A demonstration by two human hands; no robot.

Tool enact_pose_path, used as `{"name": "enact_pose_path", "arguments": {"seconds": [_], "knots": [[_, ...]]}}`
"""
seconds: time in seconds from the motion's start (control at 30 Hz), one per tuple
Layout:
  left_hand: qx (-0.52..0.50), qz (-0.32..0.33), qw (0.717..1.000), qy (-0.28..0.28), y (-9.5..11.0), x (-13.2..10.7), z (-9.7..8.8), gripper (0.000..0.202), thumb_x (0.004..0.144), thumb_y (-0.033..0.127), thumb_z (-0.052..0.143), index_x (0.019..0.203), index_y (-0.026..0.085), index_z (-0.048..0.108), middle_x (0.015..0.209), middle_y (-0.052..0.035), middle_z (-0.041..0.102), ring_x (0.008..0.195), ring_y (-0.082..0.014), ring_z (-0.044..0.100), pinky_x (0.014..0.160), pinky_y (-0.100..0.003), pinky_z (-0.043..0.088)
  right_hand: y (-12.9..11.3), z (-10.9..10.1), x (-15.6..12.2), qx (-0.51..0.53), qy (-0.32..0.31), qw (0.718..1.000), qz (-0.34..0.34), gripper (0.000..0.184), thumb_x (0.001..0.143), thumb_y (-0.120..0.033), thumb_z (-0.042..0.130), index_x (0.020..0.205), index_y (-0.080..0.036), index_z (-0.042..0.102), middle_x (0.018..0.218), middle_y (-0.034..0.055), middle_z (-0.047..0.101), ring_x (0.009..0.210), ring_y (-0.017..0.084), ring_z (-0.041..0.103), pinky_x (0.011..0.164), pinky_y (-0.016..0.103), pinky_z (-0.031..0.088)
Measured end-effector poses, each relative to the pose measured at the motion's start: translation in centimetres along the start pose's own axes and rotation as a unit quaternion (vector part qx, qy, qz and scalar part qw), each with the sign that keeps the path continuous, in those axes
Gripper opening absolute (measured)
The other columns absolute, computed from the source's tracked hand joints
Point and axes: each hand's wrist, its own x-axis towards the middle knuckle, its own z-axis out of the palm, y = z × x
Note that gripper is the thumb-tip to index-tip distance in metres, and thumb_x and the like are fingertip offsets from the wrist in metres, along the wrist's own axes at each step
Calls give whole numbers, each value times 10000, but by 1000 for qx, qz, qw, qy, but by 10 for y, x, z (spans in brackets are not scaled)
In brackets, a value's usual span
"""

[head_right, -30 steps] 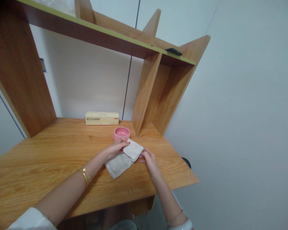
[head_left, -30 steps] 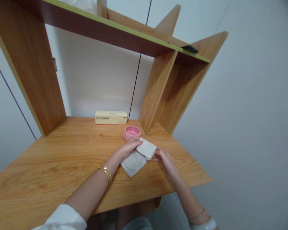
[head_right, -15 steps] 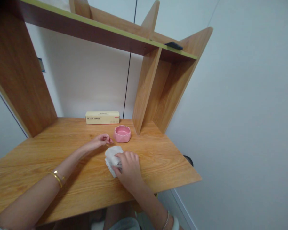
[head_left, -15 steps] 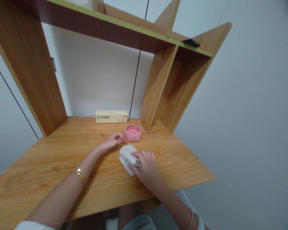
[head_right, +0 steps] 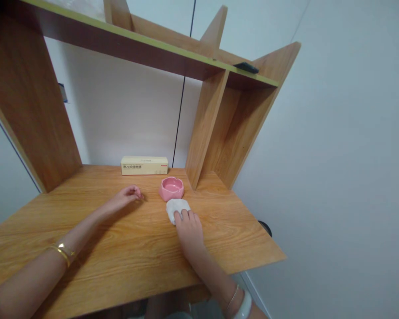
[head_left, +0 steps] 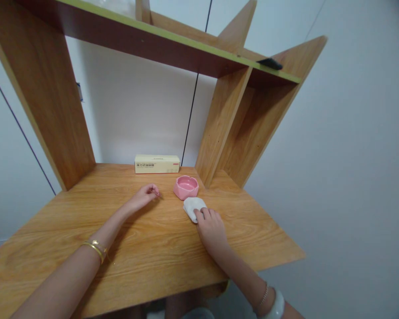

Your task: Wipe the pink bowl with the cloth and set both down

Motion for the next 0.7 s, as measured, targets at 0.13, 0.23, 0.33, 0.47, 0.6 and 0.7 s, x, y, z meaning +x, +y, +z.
{"name": "enact_pose_path", "arguments": {"seconds": [0.13, 0.23, 0.33, 0.47, 0.6, 0.7], "knots": [[7, 9, 999, 33, -6, -5, -13, 105, 549, 66, 554, 569, 164, 524, 572, -4, 587, 595, -116, 538, 598, -219, 385, -2, -2, 8, -7, -26, 999, -24, 218, 803, -165, 468, 989, -156, 580, 898, 115, 591, 835, 231, 493, 718, 354, 336], [-11, -20, 999, 41, -10, -10, -22, 84, 560, 87, 553, 568, 164, 521, 550, -1, 589, 549, -112, 531, 573, -221, 386, -16, -15, 5, 11, -48, 998, -47, 368, 711, -326, 604, 1010, -113, 582, 894, 156, 599, 845, 275, 493, 758, 427, 339], [-52, -53, 995, 59, -14, -13, -28, 39, 587, 128, 541, 586, 162, 523, 548, -4, 595, 481, -93, 499, 518, -213, 364, -34, -29, 16, 31, -86, 994, -53, 293, 707, -305, 613, 904, -89, 619, 858, 186, 604, 836, 292, 506, 745, 456, 353], [-114, -58, 989, 76, -17, -13, -33, 55, 567, 114, 535, 607, 152, 538, 563, -7, 593, 478, -81, 489, 505, -205, 353, -64, -29, 52, 221, -59, 971, -68, 203, 796, -198, 463, 931, -124, 595, 908, 140, 597, 874, 238, 528, 740, 384, 395], [-160, -59, 982, 85, -17, -15, -35, 72, 559, 105, 543, 619, 143, 538, 569, -2, 581, 486, -76, 481, 509, -205, 356, -95, -3, 80, 555, -173, 813, -27, 281, 755, -162, 435, 1025, -186, 512, 712, -7, 566, 544, 103, 541, 516, 238, 416], [-170, -67, 979, 95, -17, -15, -34, 77, 557, 107, 546, 625, 141, 536, 570, 1, 579, 487, -73, 475, 506, -200, 350, -106, 15, 87, 694, -280, 661, 47, 300, 705, -168, 429, 1003, -184, 458, 561, -79, 494, 355, 63, 457, 368, 182, 331]]}}
